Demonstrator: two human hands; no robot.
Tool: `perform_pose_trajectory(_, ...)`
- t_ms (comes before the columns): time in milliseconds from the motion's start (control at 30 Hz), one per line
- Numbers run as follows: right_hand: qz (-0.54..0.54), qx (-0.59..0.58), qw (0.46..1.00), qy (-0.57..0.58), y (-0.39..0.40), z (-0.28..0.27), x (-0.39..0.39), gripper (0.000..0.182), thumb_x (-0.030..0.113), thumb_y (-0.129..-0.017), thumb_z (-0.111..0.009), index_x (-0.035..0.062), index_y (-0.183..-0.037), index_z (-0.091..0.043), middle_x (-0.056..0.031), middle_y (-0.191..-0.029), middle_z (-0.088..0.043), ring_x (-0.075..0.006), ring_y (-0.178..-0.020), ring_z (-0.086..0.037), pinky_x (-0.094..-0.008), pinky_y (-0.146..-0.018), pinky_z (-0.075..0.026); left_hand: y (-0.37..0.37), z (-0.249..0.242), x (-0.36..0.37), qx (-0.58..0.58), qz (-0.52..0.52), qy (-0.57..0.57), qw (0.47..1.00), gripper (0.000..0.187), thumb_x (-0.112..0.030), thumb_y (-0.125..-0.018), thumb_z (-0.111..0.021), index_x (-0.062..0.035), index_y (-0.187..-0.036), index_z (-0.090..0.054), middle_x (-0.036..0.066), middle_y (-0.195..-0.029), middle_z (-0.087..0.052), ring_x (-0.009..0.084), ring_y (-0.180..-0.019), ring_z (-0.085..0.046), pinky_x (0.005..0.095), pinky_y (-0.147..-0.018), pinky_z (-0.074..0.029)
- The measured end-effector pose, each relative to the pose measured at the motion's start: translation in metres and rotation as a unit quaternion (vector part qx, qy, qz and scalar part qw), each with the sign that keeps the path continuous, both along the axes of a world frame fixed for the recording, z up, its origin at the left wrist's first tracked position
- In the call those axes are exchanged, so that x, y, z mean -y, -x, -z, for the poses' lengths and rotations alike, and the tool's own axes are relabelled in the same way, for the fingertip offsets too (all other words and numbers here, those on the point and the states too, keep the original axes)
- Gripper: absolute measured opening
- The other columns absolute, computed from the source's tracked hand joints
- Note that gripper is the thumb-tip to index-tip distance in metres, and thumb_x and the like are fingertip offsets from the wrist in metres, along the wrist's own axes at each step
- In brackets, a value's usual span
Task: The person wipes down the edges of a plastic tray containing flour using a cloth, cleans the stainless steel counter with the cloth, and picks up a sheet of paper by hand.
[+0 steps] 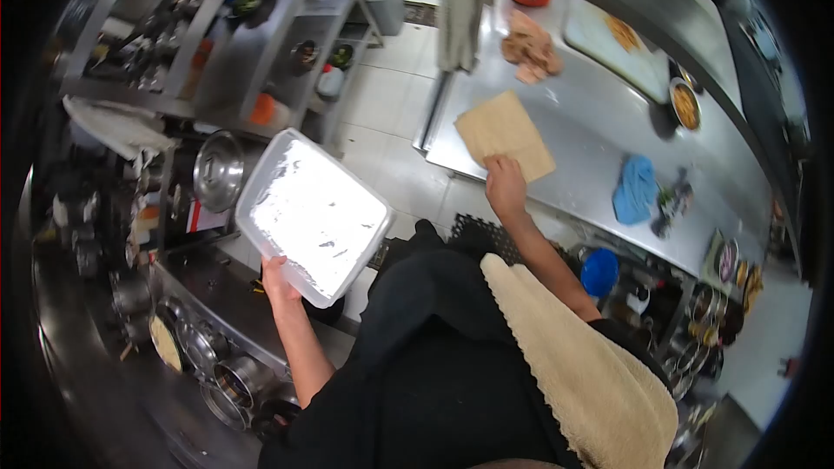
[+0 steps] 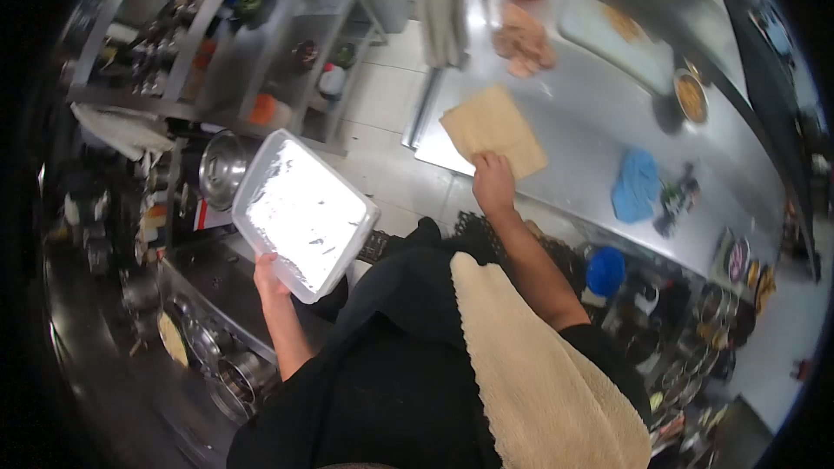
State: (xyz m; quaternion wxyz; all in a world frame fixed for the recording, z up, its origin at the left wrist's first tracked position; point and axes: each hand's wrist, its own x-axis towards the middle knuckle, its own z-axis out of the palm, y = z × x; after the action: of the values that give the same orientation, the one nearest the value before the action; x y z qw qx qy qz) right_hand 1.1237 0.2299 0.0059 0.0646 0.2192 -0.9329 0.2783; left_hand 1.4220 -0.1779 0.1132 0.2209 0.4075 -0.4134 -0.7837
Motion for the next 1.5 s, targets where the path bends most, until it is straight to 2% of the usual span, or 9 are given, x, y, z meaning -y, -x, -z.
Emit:
perform_pose_trajectory(167,-0.093,-0.003,0.991,0.099,0.011,-0.026,0.096,0.03,-0.003,-0.081,-0.064,0.0058,-0.11,-0.069,-0.0128,-0.109,-0.066,-0.0358,-0.099,-0.061,-0.0455,-0.087,-0.051,0.023,0.02,0.036,0.027,-0.027,0.055,0.998,0.075,0.001,-0.076,-0.046,0.0006,-0.151,-0.04,0.022,-0.138,-0.055,0.0376,-0.127,-0.058,0.0465,-0.104,-0.052)
perform_pose_trajectory(367,-0.131,-0.016,0.978,0.16,0.076,-0.051,0.242,0.028,-0.003,-0.085,-0.062,0.0052,-0.11,-0.07,-0.0157,-0.105,-0.068,-0.0383,-0.098,-0.063,-0.0459,-0.086,-0.052,0.132,0.071,0.113,0.009,0.038,0.114,0.993,0.082,0.006,-0.072,-0.042,-0.0004,-0.153,-0.04,0.022,-0.144,-0.054,0.0342,-0.133,-0.055,0.0443,-0.11,-0.048)
perform_pose_trajectory(500,-0.036,-0.034,0.982,0.18,0.129,-0.055,0.31,0.025,-0.003,-0.087,-0.059,0.0028,-0.109,-0.07,-0.0191,-0.102,-0.069,-0.0409,-0.097,-0.065,-0.046,-0.085,-0.053,0.225,0.072,0.132,-0.006,0.087,0.11,0.99,0.077,0.007,-0.075,-0.043,0.0011,-0.152,-0.043,0.019,-0.139,-0.058,0.0287,-0.127,-0.058,0.0377,-0.105,-0.048)
perform_pose_trajectory(533,-0.014,-0.031,0.981,0.192,0.147,-0.058,0.324,0.025,-0.002,-0.087,-0.059,0.0024,-0.109,-0.07,-0.0198,-0.102,-0.069,-0.0414,-0.096,-0.066,-0.0462,-0.085,-0.053,0.247,0.092,0.139,-0.042,0.057,0.165,0.984,0.07,0.013,-0.076,-0.041,0.0018,-0.145,-0.05,0.018,-0.125,-0.066,0.0266,-0.115,-0.065,0.0349,-0.096,-0.053)
perform_pose_trajectory(733,0.076,-0.069,0.977,0.185,0.237,-0.067,0.357,0.023,0.001,-0.09,-0.057,0.0016,-0.109,-0.071,-0.0221,-0.102,-0.07,-0.0423,-0.095,-0.067,-0.0467,-0.085,-0.054,0.345,0.087,0.168,-0.025,0.111,0.115,0.987,0.071,0.014,-0.076,-0.036,0.0002,-0.144,-0.049,0.017,-0.127,-0.064,0.0269,-0.115,-0.065,0.0358,-0.096,-0.053)
perform_pose_trajectory(833,0.11,-0.054,0.978,0.17,0.291,-0.066,0.362,0.025,0.004,-0.091,-0.057,0.0015,-0.112,-0.071,-0.0237,-0.106,-0.071,-0.0424,-0.099,-0.068,-0.0467,-0.088,-0.053,0.382,0.08,0.178,-0.038,0.151,0.073,0.985,0.078,0.011,-0.073,-0.039,0.0001,-0.151,-0.04,0.02,-0.14,-0.056,0.0296,-0.13,-0.056,0.0377,-0.106,-0.046)
perform_pose_trajectory(1033,0.161,0.034,0.964,0.206,0.441,-0.031,0.401,0.035,0.011,-0.091,-0.056,0.001,-0.122,-0.068,-0.0253,-0.113,-0.071,-0.0413,-0.106,-0.069,-0.0468,-0.093,-0.053,0.469,0.113,0.209,-0.044,0.147,-0.002,0.988,0.075,0.015,-0.075,-0.036,-0.0026,-0.148,-0.046,0.017,-0.135,-0.06,0.0274,-0.129,-0.058,0.0361,-0.106,-0.048)
perform_pose_trajectory(1300,0.132,0.235,0.86,0.433,0.68,0.062,0.515,0.038,0.015,-0.094,-0.055,0.001,-0.128,-0.066,-0.0218,-0.111,-0.073,-0.031,-0.103,-0.07,-0.0399,-0.092,-0.053,0.605,0.163,0.206,0.069,0.219,0.179,0.957,0.077,0.01,-0.077,-0.044,-0.0028,-0.153,-0.04,0.02,-0.144,-0.047,0.0331,-0.135,-0.048,0.0397,-0.115,-0.037)
perform_pose_trajectory(1500,0.114,0.259,0.836,0.471,0.802,0.139,0.595,0.04,0.015,-0.095,-0.056,-0.0009,-0.131,-0.063,-0.0216,-0.113,-0.072,-0.0301,-0.104,-0.069,-0.0387,-0.093,-0.052,0.652,0.199,0.214,0.129,0.235,0.146,0.952,0.079,0.007,-0.078,-0.047,-0.0024,-0.156,-0.036,0.021,-0.145,-0.039,0.0349,-0.141,-0.037,0.0414,-0.12,-0.027)
